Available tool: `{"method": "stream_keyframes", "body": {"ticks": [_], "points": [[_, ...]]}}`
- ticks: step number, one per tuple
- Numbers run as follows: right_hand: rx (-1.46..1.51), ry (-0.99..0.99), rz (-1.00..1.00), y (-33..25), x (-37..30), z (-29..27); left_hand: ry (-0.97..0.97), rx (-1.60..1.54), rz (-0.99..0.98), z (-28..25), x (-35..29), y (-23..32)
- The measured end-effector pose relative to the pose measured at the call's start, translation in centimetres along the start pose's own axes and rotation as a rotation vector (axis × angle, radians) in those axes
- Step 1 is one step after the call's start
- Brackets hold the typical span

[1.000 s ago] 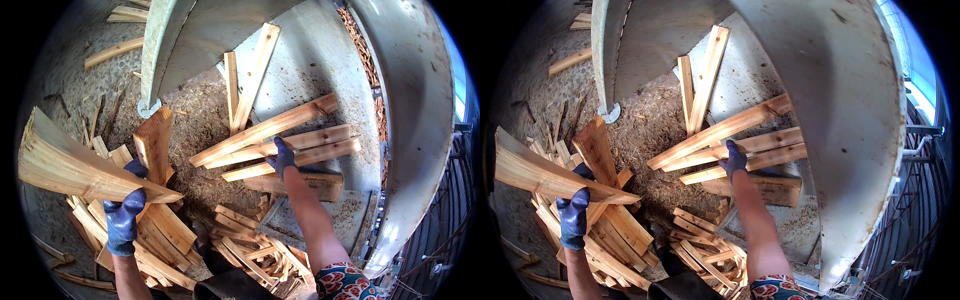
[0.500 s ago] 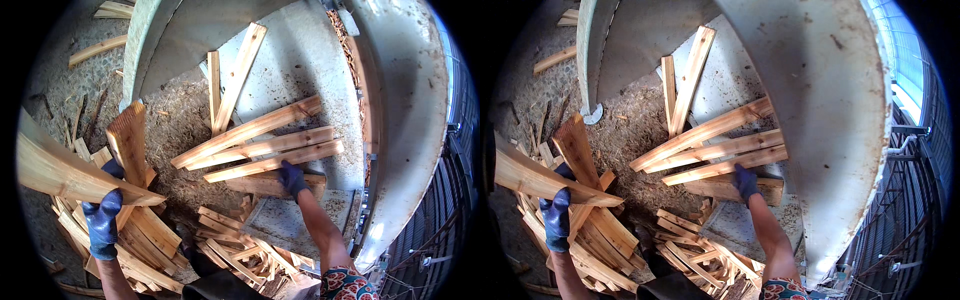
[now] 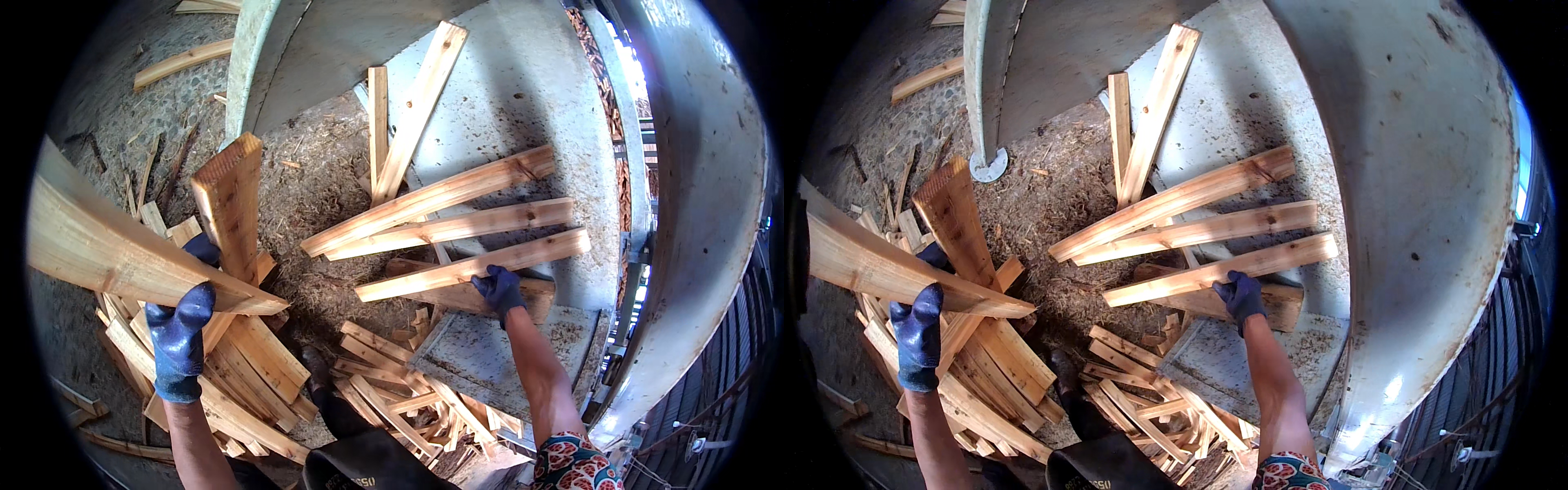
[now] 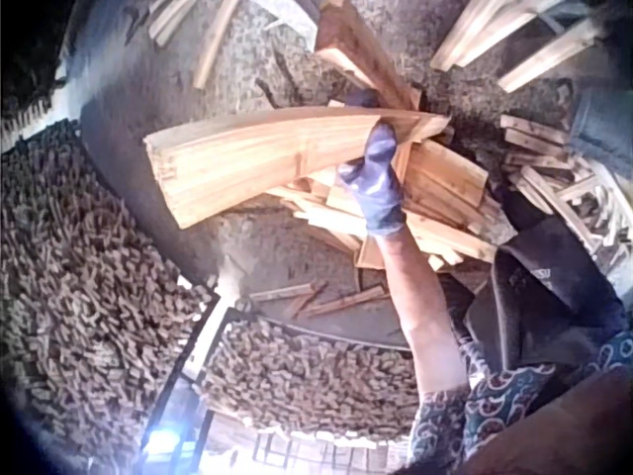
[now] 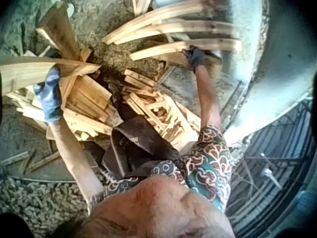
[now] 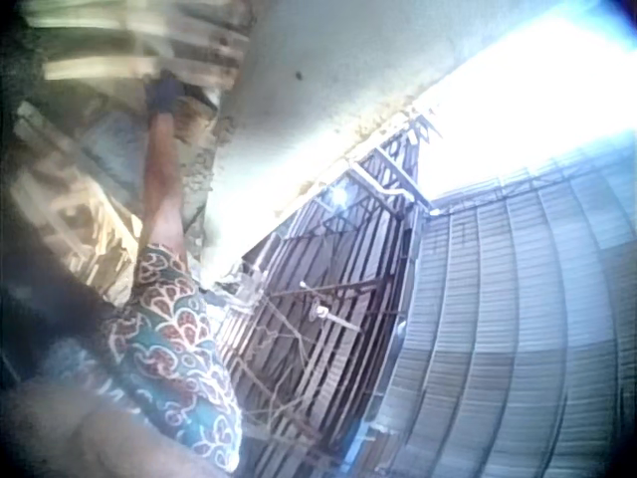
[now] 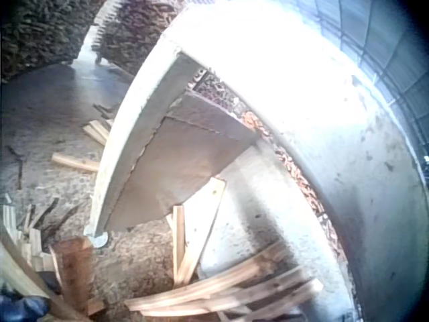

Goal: The person sorts and stacks wooden planks in a workshop. They pick up pieces from a pile on the floor and arrange them into a neat stack on a metal surface.

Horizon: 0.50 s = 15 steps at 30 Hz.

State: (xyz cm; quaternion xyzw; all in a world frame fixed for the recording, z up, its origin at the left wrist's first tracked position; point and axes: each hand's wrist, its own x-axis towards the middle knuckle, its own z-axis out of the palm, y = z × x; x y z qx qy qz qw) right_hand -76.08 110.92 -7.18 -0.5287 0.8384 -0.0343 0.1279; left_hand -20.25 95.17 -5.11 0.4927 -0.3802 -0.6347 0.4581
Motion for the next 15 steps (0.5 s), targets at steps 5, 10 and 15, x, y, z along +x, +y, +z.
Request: {"method": "stream_keyframes", "body": {"ticks": [5,10,15], "points": [[0.723,-0.005,0.437,2.7,-0.8,4.1,0.011,-0.016,-0.008,0.7,-0.1,0.5],[0.999,0.058,0.898,-2.0,-0.7,4.2,0.045,0.032,-0.023,0.2,-0.5,0.6],[0.546,-0.211,0.515,-9.6,-1.6,0.1,0.046,-0.05,-0.019,0.2,-0.4,0.6]]}}
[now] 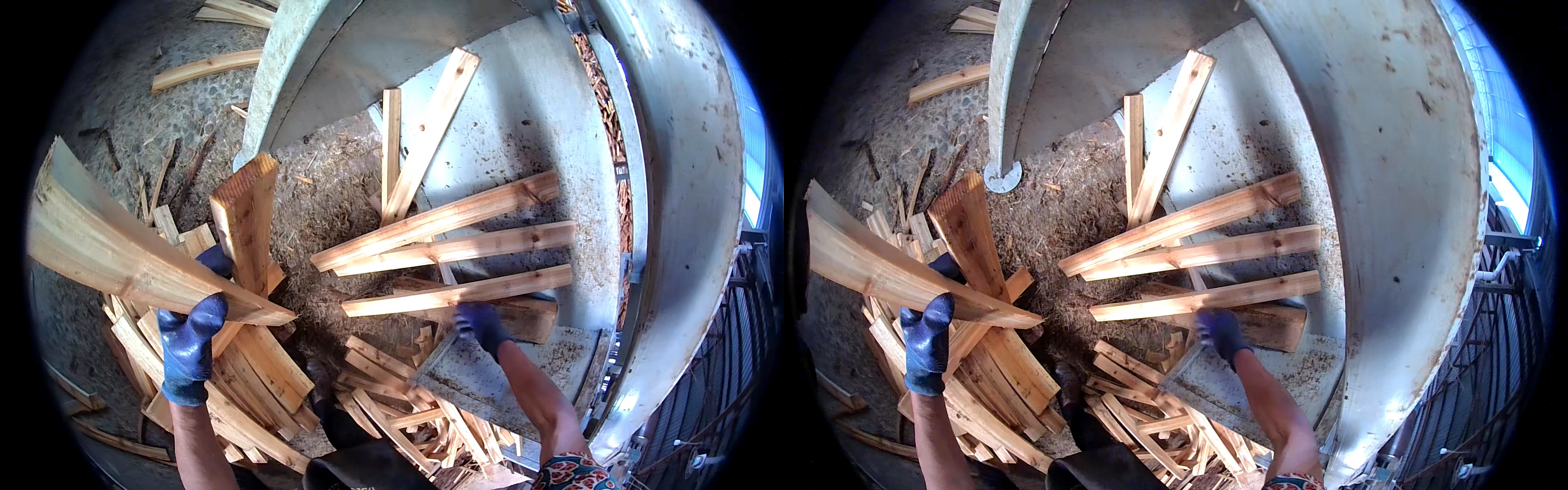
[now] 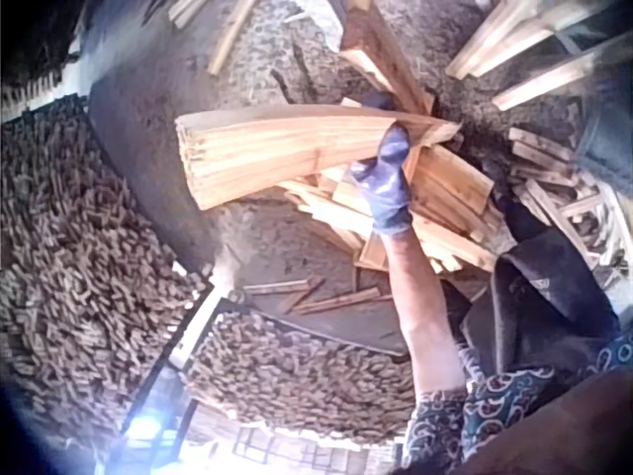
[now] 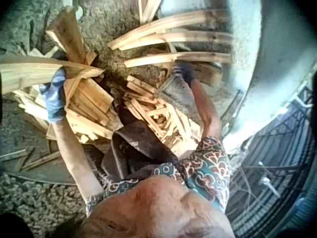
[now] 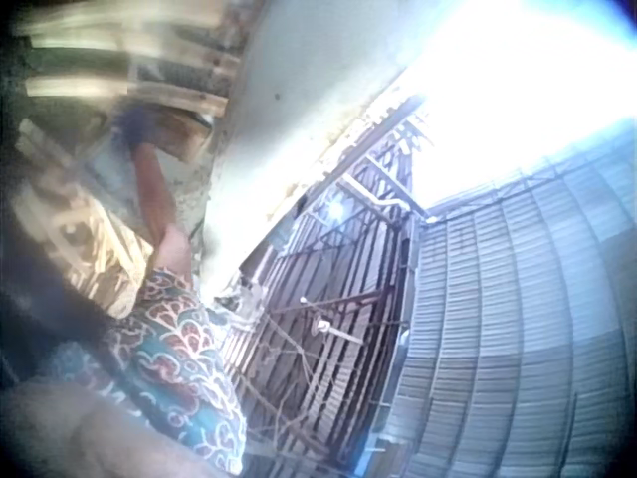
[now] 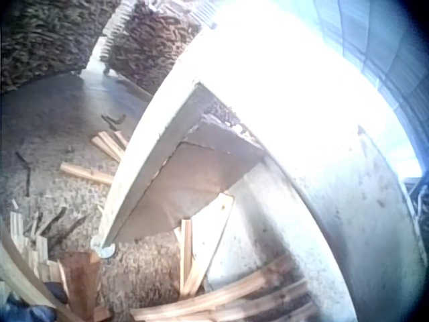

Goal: The person sorts and stacks wooden planks in a workshop. They pick up pieces from a pile on the floor and arrange them into a neat stack on a metal surface.

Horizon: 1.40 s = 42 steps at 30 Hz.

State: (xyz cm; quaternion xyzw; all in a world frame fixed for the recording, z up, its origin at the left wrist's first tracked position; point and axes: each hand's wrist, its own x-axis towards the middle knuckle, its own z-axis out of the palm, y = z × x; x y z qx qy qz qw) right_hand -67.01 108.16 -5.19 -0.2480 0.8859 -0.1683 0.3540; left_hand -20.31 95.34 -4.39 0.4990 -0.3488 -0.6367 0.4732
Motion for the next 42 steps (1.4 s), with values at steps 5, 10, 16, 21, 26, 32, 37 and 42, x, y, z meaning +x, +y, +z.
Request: {"method": "stream_keyframes", "body": {"ticks": [5,10,16,21,26,32,37,42], "points": [[-0.899,0.056,-1.148,-13.3,2.0,6.2,-0.018,0.0,-0.01,-0.6,0.0,0.4],[-1.656,0.045,-0.793,-17.9,7.9,5.8,-0.067,-0.03,-0.027,0.0,0.5,0.3],[-1.55,-0.055,-0.867,-18.6,8.9,5.3,-0.007,-0.116,-0.112,-0.3,0.5,0.4],[-1.54,0.069,-0.955,-18.1,10.9,2.9,-0.024,-0.153,-0.104,0.1,0.9,0.4],[-1.225,0.083,-0.75,-20.3,12.2,4.5,-0.003,-0.15,-0.084,0.0,1.3,0.3],[0.06,0.2,-0.253,-23.1,19.8,6.9,-0.04,-0.105,-0.044,-0.4,1.5,0.6],[0.278,-0.013,-0.252,-23.4,20.4,7.6,-0.125,0.01,0.07,0.2,1.9,1.0],[0.308,-0.087,-0.412,-23.8,14.9,8.9,-0.087,-0.042,0.016,-0.5,1.4,0.6]]}}
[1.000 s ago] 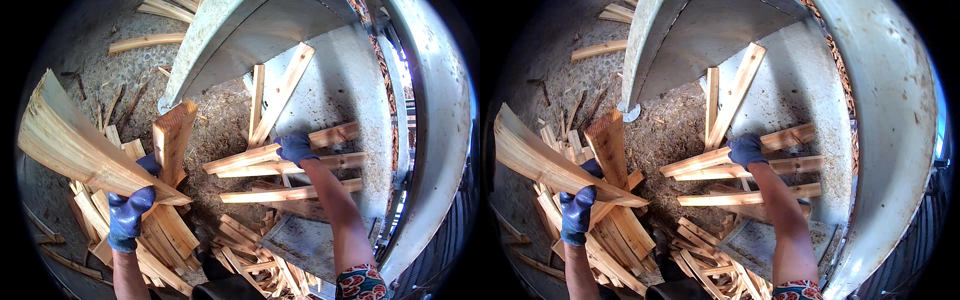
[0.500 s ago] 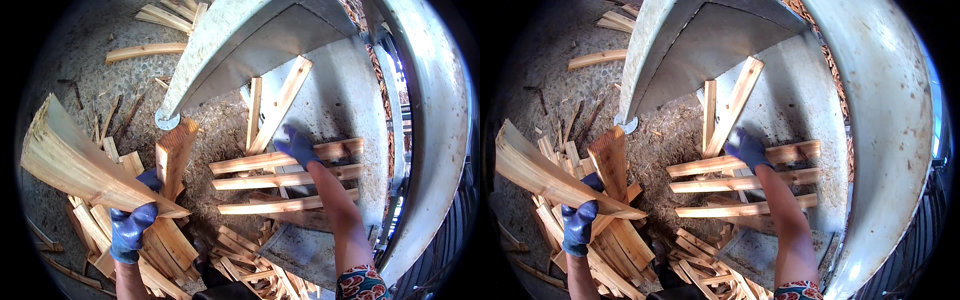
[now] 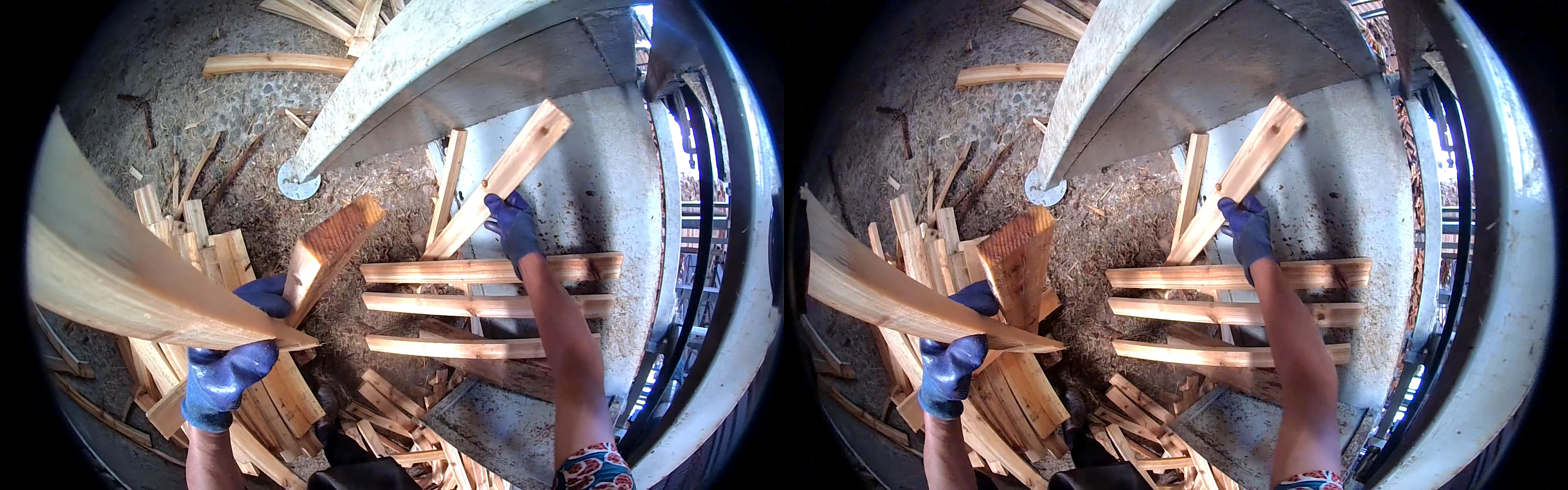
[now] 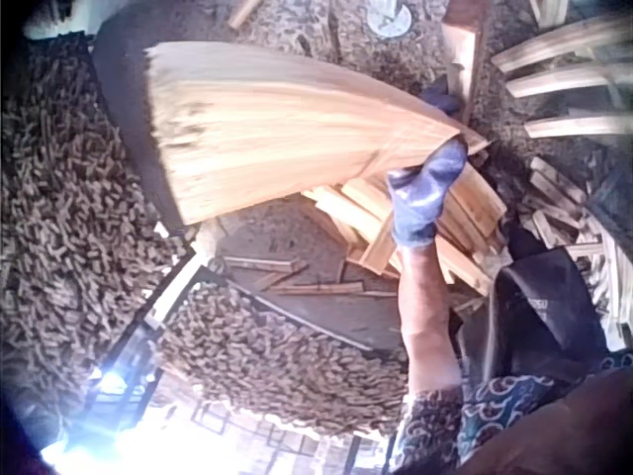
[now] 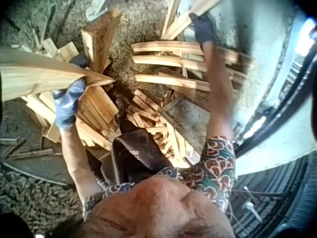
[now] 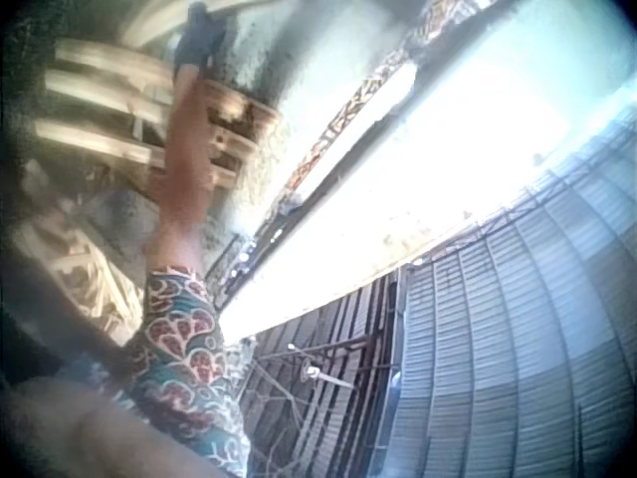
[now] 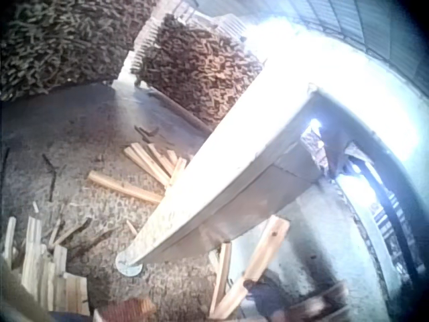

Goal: The person sorts and stacks wooden planks in a workshop. They pick up pieces from a pile on the floor and arrange them into a neat stack on a metal surface.

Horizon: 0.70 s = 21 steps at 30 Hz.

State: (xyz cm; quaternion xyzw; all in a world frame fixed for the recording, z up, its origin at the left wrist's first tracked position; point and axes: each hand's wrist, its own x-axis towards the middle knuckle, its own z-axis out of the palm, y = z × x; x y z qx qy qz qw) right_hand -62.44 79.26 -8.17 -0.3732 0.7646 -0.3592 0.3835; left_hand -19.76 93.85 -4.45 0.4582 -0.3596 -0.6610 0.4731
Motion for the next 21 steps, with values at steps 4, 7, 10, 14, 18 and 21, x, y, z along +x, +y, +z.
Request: {"method": "stream_keyframes", "body": {"ticks": [4,7,10,14,18,21], "points": [[0.044,-0.082,-0.253,-5.7,-3.9,-0.3,0.014,-0.093,-0.051,0.7,0.2,0.4],[0.186,-0.117,-0.337,-8.6,-4.9,0.8,0.028,-0.106,-0.072,0.5,0.1,0.0],[0.264,-0.026,-0.263,-7.6,-3.8,0.8,0.023,-0.123,-0.073,0.7,0.0,0.3],[0.344,0.009,-0.114,-3.8,-1.2,0.5,0.022,-0.15,-0.108,0.6,-0.2,0.7],[0.407,-0.024,0.068,0.8,0.7,1.5,0.033,-0.108,-0.084,0.8,-0.1,0.7],[0.434,-0.122,-0.043,1.5,1.3,0.7,0.043,-0.13,-0.095,1.0,0.2,0.3]]}}
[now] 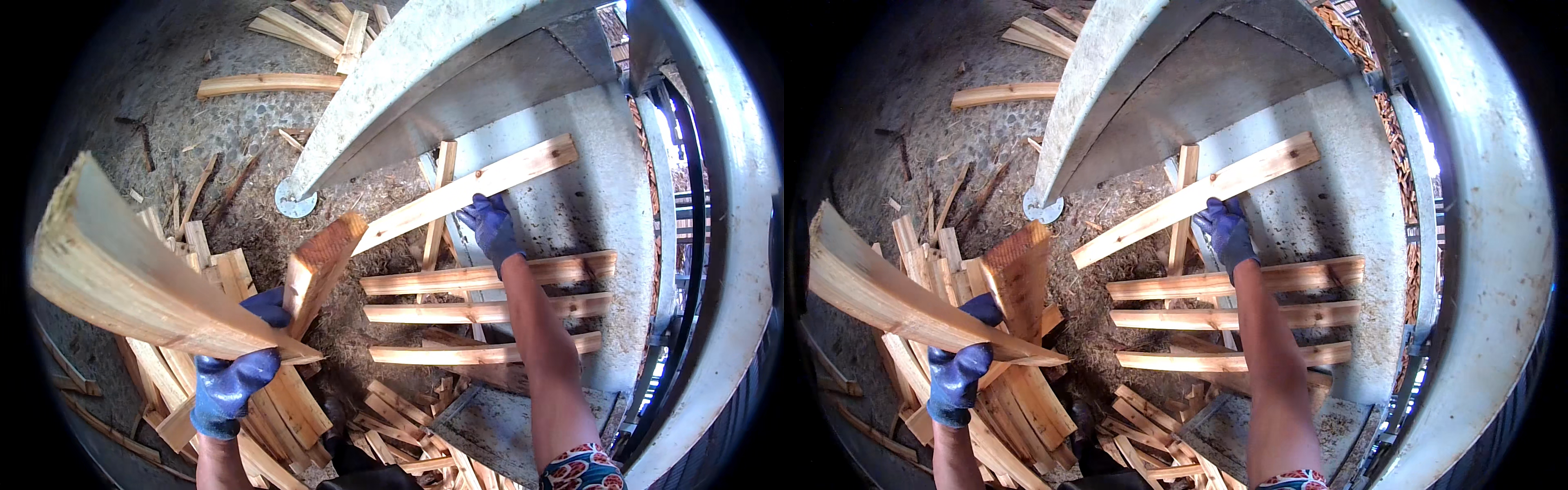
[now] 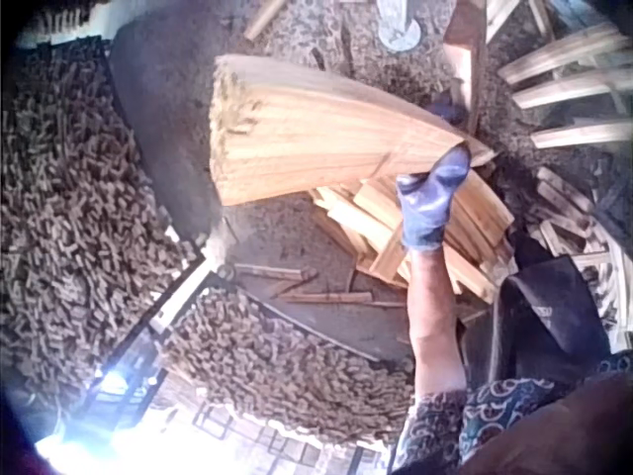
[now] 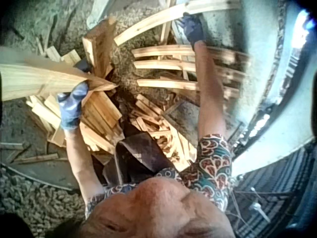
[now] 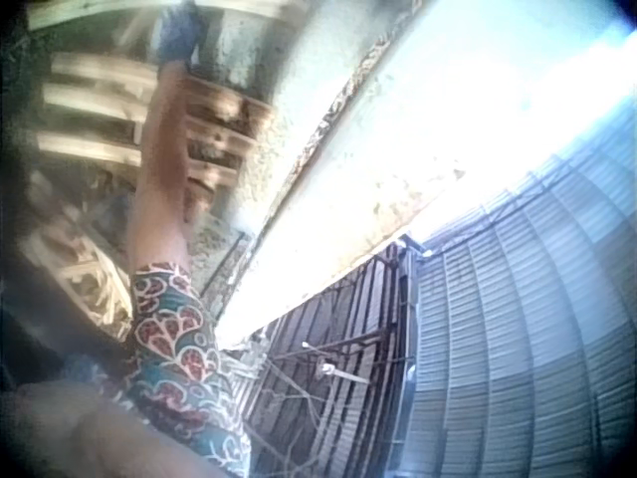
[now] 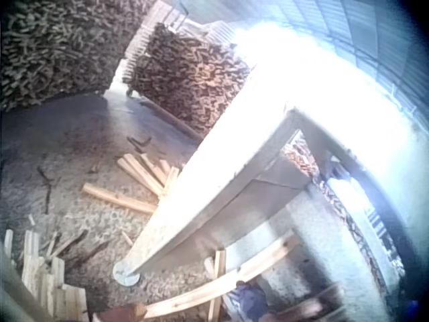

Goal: The person sorts and stacks wooden planks in a workshop. They pick up pieces from a pile on the floor and arrange them into a neat stack on a metal surface.

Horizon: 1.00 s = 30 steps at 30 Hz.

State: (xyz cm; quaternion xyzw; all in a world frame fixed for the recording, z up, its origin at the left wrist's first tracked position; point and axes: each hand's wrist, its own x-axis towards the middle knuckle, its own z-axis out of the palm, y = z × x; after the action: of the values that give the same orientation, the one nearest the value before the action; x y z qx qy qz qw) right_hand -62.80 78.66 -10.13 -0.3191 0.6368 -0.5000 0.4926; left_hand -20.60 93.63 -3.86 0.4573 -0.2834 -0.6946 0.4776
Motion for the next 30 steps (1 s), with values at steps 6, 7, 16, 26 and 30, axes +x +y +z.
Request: {"method": "stream_keyframes", "body": {"ticks": [6,7,16,26,30], "points": [[-1.828,-0.301,-0.09,1.5,-1.5,1.0,0.112,0.155,0.049,-1.1,0.0,-0.3],[-1.876,-0.345,-0.119,2.0,-1.5,1.6,0.134,0.195,0.058,-1.0,0.1,-0.6],[-1.99,-0.165,-0.844,-0.2,4.7,9.8,0.111,0.626,0.269,-1.9,-0.6,-1.4],[-2.33,-0.082,0.119,-0.1,10.1,11.0,0.22,0.769,0.241,-4.9,-3.2,-1.9],[-2.313,-0.128,0.039,0.9,10.6,10.2,0.18,0.737,0.245,-4.9,-3.0,-1.0]]}}
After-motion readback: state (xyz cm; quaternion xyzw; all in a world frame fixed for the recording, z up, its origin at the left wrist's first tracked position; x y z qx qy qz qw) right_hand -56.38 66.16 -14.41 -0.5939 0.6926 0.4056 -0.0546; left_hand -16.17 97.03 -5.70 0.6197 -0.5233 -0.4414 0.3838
